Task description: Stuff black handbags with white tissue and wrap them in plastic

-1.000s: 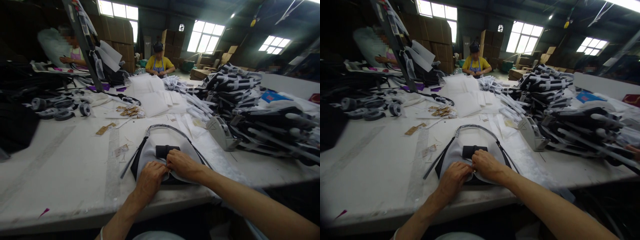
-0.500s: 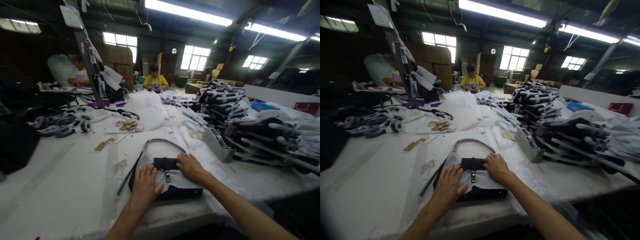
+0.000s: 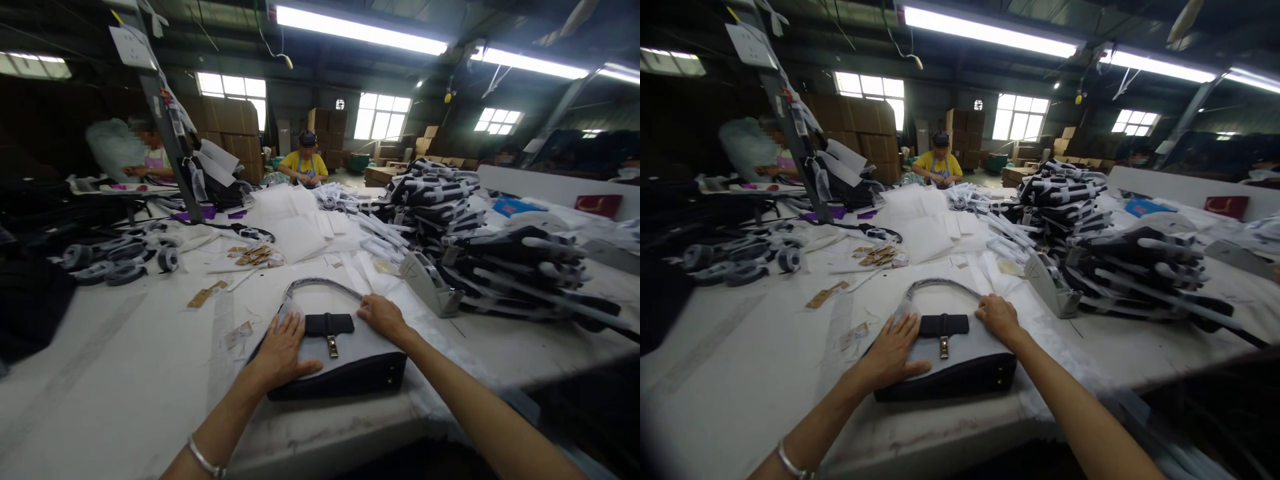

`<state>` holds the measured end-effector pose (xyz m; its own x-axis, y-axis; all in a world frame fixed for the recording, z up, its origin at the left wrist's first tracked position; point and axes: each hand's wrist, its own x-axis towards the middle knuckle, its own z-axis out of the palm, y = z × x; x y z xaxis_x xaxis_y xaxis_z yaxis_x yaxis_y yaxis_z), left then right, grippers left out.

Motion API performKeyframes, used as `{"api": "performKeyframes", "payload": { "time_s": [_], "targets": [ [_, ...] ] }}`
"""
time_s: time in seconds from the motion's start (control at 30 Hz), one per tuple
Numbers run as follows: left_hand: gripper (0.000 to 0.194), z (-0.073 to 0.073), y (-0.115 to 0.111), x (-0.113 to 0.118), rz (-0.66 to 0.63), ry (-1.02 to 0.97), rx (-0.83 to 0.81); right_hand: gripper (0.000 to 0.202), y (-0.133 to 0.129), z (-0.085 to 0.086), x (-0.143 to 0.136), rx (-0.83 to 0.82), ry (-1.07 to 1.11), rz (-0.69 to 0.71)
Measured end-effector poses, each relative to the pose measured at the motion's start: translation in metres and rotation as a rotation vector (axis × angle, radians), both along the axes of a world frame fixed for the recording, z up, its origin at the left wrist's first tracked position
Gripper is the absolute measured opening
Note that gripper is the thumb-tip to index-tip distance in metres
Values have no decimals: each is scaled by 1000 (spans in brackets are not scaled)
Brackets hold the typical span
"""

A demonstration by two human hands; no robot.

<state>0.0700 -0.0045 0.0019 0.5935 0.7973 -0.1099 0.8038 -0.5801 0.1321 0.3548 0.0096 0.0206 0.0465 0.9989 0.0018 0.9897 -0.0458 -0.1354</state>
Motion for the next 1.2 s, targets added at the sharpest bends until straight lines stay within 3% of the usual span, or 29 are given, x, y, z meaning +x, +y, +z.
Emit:
{"api": "performKeyframes", "payload": {
  "time_s": [0.13, 0.27, 0.37, 0.47, 0.53, 0.67, 0.8, 0.9, 1.1, 1.2],
  "targets": [
    [99, -4, -2, -1, 13, -45, -1, 38, -1, 23, -17, 35, -50, 60],
    [103, -5, 1, -6, 24, -105, -48, 53, -20, 41, -41, 101, 22, 337],
    [94, 3, 9, -12, 27, -135, -87, 65, -39, 29, -43, -28, 123, 421],
    [57, 19, 26, -13, -32, -61, -44, 75, -46, 8, -33, -91, 182, 388],
    [47, 28, 38, -7, -71, 8, 7, 77, -47, -2, -28, -65, 200, 380],
    [29, 24, 53, 13, -54, 63, 101, 74, -47, -17, -24, -45, 199, 365],
    [29, 7, 50, 20, -47, 50, 163, 71, -50, -35, -22, 45, 195, 362],
    [29, 2, 48, 15, -31, 17, 182, 69, -53, -42, -22, 89, 195, 334],
    [36, 4, 52, 5, 6, 3, 127, 72, -58, -27, -28, 63, 193, 310],
    [43, 18, 44, 1, -5, 17, 68, 72, -59, -22, -29, 48, 189, 309]
  ]
}}
